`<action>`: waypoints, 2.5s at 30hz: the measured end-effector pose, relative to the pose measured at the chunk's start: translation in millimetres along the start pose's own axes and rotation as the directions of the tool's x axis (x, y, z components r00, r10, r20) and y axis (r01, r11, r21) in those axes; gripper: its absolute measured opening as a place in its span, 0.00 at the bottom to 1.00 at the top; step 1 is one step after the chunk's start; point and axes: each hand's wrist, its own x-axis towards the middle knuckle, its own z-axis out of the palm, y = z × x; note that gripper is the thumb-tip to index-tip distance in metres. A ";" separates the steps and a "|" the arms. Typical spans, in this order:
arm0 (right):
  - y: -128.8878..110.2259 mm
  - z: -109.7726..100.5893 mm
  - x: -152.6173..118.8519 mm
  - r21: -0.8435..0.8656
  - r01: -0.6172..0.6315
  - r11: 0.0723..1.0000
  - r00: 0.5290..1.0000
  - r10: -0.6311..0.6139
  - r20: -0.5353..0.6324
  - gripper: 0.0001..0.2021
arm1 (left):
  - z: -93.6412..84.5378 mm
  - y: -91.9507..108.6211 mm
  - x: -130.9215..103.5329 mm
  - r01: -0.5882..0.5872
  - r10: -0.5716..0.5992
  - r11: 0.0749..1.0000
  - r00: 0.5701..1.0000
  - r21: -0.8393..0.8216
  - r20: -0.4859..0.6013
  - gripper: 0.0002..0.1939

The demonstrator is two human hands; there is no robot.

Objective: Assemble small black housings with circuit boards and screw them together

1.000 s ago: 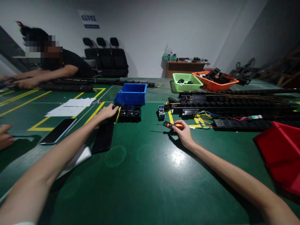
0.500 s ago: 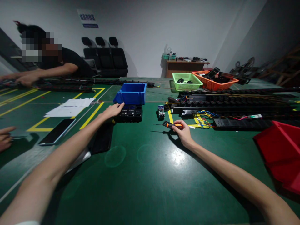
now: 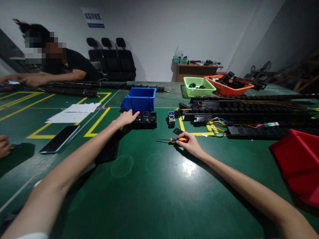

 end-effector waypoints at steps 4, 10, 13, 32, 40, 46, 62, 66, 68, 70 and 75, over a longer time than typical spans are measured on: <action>1.1 3.0 -1.7 -0.060 0.045 0.997 0.996 -0.041 0.076 0.10 | 2.3 10.0 -1.6 -0.012 0.012 1.000 1.000 -0.001 -0.011 0.47; 0.9 4.7 -4.2 -0.178 0.153 0.972 0.979 -0.125 0.163 0.08 | 6.4 24.7 -7.8 -0.071 0.070 0.997 0.997 -0.037 -0.024 0.45; -0.1 4.1 -4.7 -0.250 0.246 0.936 0.959 -0.199 0.200 0.07 | 9.2 27.2 -11.4 -0.118 0.115 0.989 0.993 -0.085 -0.038 0.43; -1.3 3.9 -4.5 -0.339 0.334 0.879 0.930 -0.249 0.271 0.06 | 4.2 120.5 -24.3 -0.683 0.679 0.726 0.730 0.084 0.077 0.54; -5.4 3.2 -4.9 -0.341 0.328 0.881 0.933 -0.244 0.266 0.05 | 13.4 150.0 -17.0 -0.710 0.709 0.700 0.704 0.081 0.041 0.53; -6.6 3.8 -4.5 -0.346 0.325 0.880 0.933 -0.239 0.269 0.05 | 20.0 167.0 -18.2 -0.715 0.712 0.698 0.698 0.026 0.070 0.54; -13.0 2.7 -7.4 -0.405 0.352 0.844 0.924 -0.242 0.297 0.06 | -6.8 152.2 -59.8 -0.804 0.802 0.593 0.588 0.031 -0.104 0.50; -11.1 3.7 -8.7 -0.427 0.373 0.824 0.917 -0.258 0.303 0.06 | -24.0 129.6 -97.0 -0.834 0.830 0.552 0.549 0.009 -0.097 0.50; -8.9 5.3 -9.6 -0.437 0.362 0.824 0.926 -0.261 0.274 0.06 | -29.1 116.4 -116.2 -0.845 0.841 0.535 0.533 -0.005 -0.098 0.50; -7.6 5.7 -9.6 -0.442 0.338 0.831 0.939 -0.268 0.214 0.05 | -31.6 103.8 -135.7 -0.852 0.846 0.523 0.523 -0.025 -0.103 0.51; -8.5 -14.5 6.5 -0.438 0.301 0.847 0.948 -0.314 0.043 0.06 | -24.9 83.8 -176.2 -0.852 0.848 0.518 0.523 -0.073 -0.084 0.50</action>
